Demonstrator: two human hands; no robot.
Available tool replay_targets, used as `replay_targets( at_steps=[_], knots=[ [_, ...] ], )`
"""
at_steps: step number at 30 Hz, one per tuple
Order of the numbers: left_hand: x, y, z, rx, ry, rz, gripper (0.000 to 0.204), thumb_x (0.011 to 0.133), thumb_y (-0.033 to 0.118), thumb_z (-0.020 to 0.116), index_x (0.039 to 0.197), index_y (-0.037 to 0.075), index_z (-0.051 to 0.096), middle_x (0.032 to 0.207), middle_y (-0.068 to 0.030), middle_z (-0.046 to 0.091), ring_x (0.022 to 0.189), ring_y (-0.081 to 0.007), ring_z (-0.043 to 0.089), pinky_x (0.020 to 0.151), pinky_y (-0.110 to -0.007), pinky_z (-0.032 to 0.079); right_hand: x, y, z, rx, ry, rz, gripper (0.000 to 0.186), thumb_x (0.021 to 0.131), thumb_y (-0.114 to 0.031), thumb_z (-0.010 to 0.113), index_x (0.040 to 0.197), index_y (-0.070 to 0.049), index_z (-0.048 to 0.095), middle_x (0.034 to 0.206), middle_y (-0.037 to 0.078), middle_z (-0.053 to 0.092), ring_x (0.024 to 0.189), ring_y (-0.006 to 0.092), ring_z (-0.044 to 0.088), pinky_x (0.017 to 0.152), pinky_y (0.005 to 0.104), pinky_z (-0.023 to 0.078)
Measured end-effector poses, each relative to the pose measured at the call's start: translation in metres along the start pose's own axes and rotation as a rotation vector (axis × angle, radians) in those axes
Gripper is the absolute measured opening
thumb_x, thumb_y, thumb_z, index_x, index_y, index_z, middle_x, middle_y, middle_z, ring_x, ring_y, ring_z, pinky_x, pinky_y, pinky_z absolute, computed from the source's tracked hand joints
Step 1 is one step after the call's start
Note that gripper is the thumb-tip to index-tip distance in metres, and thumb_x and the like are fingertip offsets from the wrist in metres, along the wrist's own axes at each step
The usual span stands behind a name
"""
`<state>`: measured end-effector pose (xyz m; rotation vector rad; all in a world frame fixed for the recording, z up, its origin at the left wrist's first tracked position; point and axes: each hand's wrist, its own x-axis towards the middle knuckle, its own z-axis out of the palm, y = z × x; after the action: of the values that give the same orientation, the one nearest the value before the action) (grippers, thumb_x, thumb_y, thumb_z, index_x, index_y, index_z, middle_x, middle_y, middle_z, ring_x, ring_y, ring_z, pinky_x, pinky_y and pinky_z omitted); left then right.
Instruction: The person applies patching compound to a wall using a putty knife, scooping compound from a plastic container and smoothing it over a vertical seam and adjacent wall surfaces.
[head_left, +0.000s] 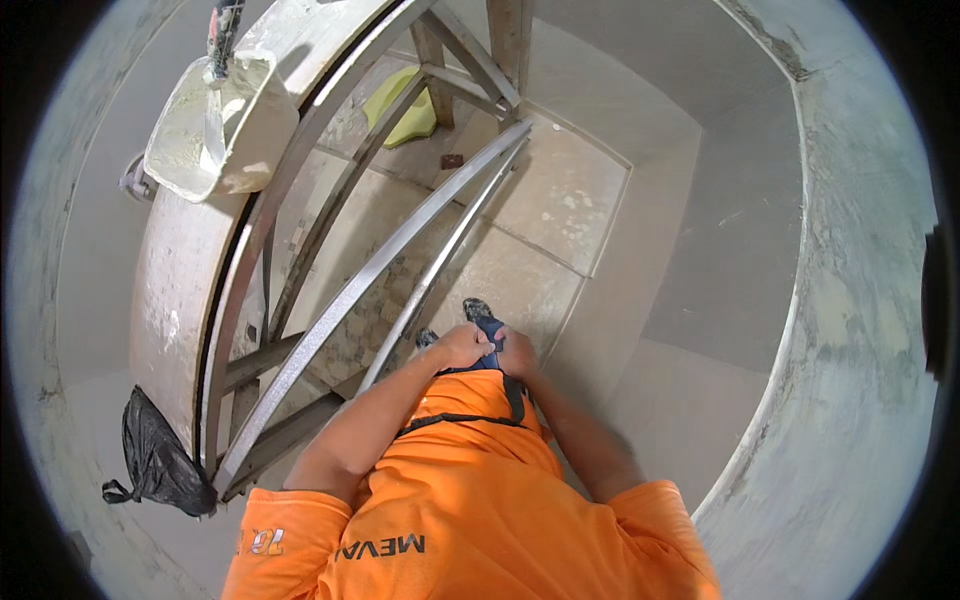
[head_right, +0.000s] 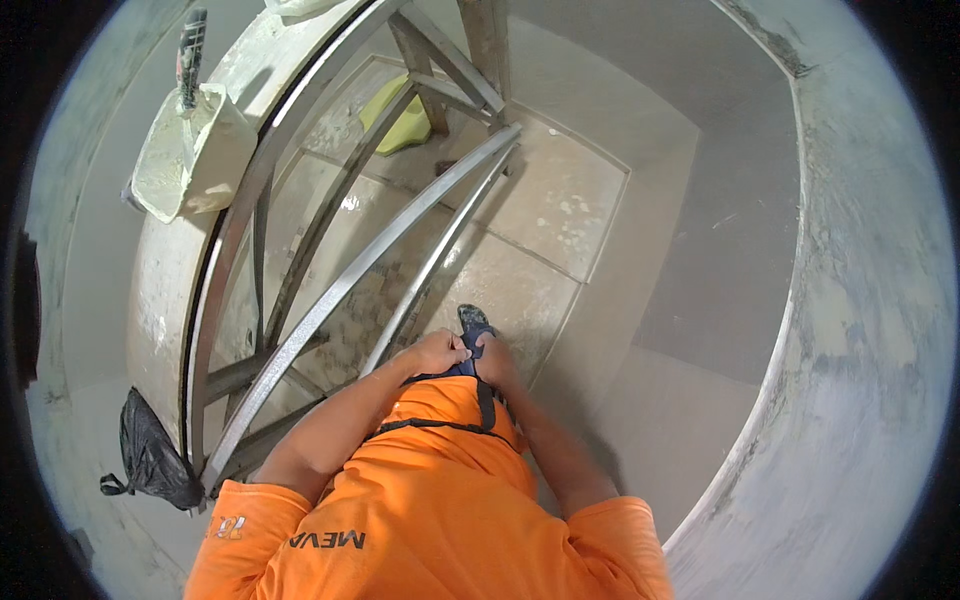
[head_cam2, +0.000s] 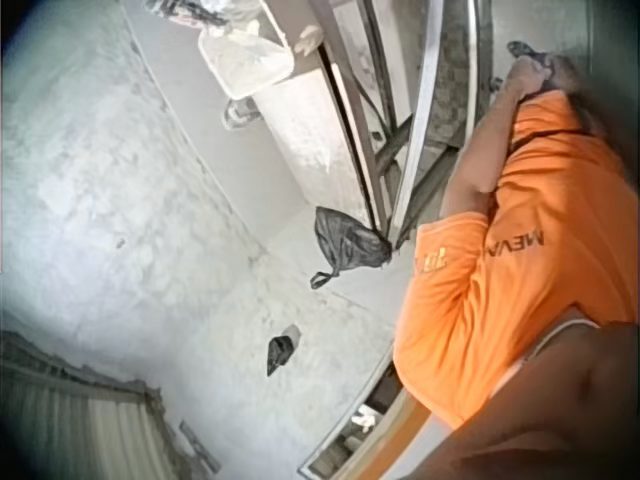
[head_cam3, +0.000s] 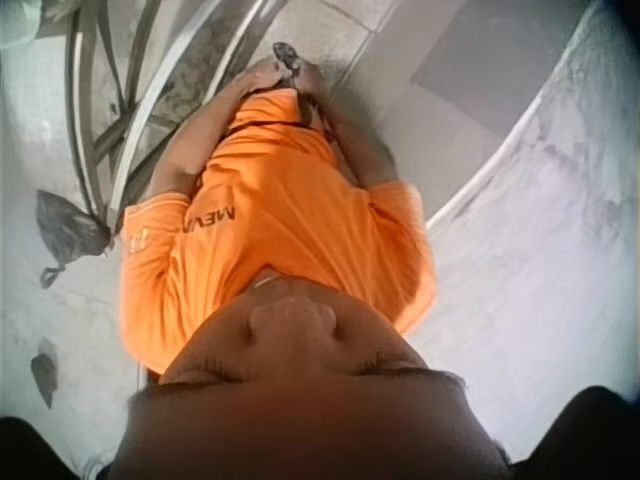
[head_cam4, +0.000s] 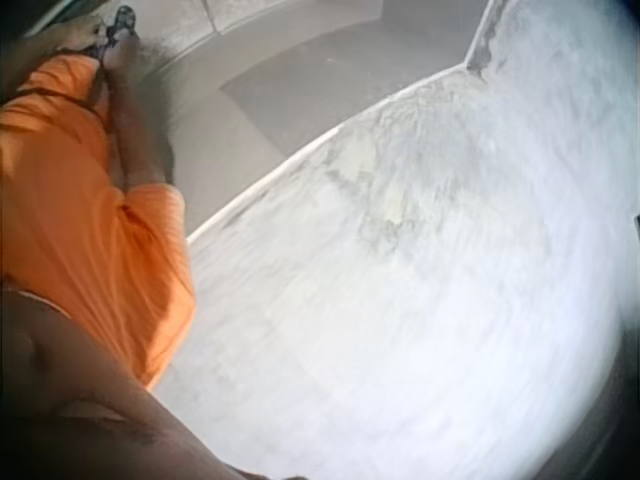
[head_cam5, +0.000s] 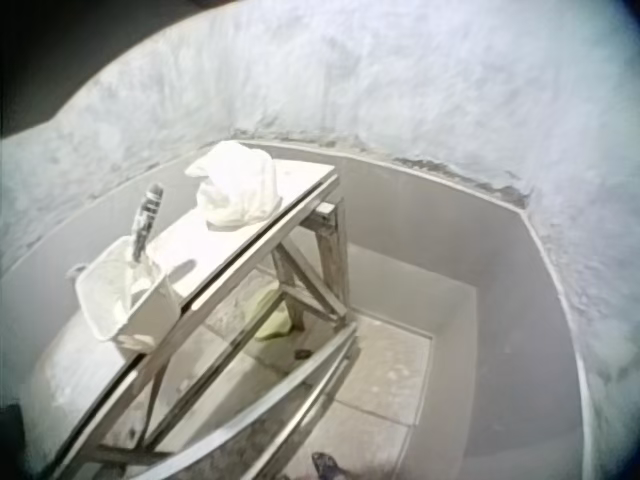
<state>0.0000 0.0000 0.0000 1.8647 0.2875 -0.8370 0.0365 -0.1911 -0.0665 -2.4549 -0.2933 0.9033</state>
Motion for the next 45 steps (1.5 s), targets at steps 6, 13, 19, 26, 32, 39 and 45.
replay_targets(
  at_steps=[6, 13, 19, 26, 32, 39, 45],
  knots=[
    [-0.033, -0.017, 0.012, -0.010, -0.012, 0.062, 0.032, 0.089, 0.027, 0.067, 0.077, -0.003, 0.068, 0.079, -0.0269, 0.065, 0.073, -0.0397, 0.066, 0.069, -0.046, 0.050, -0.041, -0.008, -0.030, 0.312, -0.260, -0.083, 0.024, 0.083, -0.016, 0.075, 0.102, -0.004, 0.067, 0.078, 0.010, 0.068, 0.073, 0.0193, 0.066, 0.069, 0.0344, 0.053],
    [-0.054, -0.006, -0.002, 0.011, 0.120, 0.281, 0.028, 0.089, 0.028, 0.065, 0.086, 0.001, 0.073, 0.087, -0.0251, 0.070, 0.087, -0.0433, 0.068, 0.079, -0.047, 0.053, -0.002, -0.029, 0.029, 0.355, 0.061, -0.234, 0.027, 0.083, -0.013, 0.074, 0.104, -0.003, 0.060, 0.072, 0.006, 0.063, 0.066, 0.0172, 0.060, 0.063, 0.0327, 0.050],
    [-0.113, 0.036, -0.089, 0.040, 0.421, 0.320, 0.032, 0.092, 0.030, 0.066, 0.083, -0.001, 0.071, 0.083, -0.0258, 0.068, 0.083, -0.0422, 0.067, 0.076, -0.047, 0.053, 0.019, -0.096, -0.074, -0.163, -0.187, -0.535, 0.035, 0.082, -0.013, 0.074, 0.113, -0.001, 0.064, 0.080, 0.010, 0.066, 0.071, 0.0205, 0.063, 0.069, 0.0355, 0.052],
    [-0.278, 0.141, -0.169, -0.253, 0.831, 0.569, 0.023, 0.096, 0.019, 0.064, 0.102, -0.003, 0.069, 0.089, -0.0144, 0.069, 0.080, -0.0203, 0.066, 0.076, -0.033, 0.052, -0.022, -0.280, -0.210, 0.157, 0.135, -0.670, 0.039, 0.085, -0.010, 0.074, 0.121, -0.001, 0.065, 0.086, 0.009, 0.066, 0.078, 0.0142, 0.060, 0.073, 0.0296, 0.050],
    [-0.315, 0.153, -0.217, -0.519, 1.295, 0.697, 0.028, 0.095, 0.002, 0.063, 0.122, 0.000, 0.057, 0.111, -0.0055, 0.060, 0.099, -0.0111, 0.057, 0.090, -0.026, 0.047, -0.049, -0.393, -0.255, 0.671, 0.128, -0.816, 0.042, 0.093, -0.014, 0.072, 0.130, 0.001, 0.059, 0.102, 0.002, 0.065, 0.088, 0.0077, 0.057, 0.079, 0.0233, 0.046],
    [-0.285, 0.152, -0.262, -0.703, 1.344, 0.438, 0.060, 0.100, 0.017, 0.063, 0.152, -0.001, 0.039, 0.136, -0.0176, 0.056, 0.106, -0.0174, 0.062, 0.093, -0.030, 0.050, -0.029, -0.452, -0.262, 0.802, 0.001, -0.915, 0.060, 0.096, -0.021, 0.072, 0.144, 0.003, 0.046, 0.117, 0.010, 0.062, 0.098, 0.0125, 0.058, 0.088, 0.0256, 0.049],
    [-0.261, 0.154, -0.268, -0.692, 1.315, 0.406, 0.072, 0.103, 0.025, 0.058, 0.160, 0.001, 0.021, 0.148, -0.0214, 0.049, 0.118, -0.0213, 0.059, 0.093, -0.032, 0.052, 0.005, -0.479, -0.268, 0.769, -0.162, -0.918, 0.060, 0.098, -0.025, 0.071, 0.143, 0.005, 0.047, 0.124, 0.014, 0.063, 0.108, 0.0165, 0.060, 0.094, 0.0281, 0.048]
  ],
)
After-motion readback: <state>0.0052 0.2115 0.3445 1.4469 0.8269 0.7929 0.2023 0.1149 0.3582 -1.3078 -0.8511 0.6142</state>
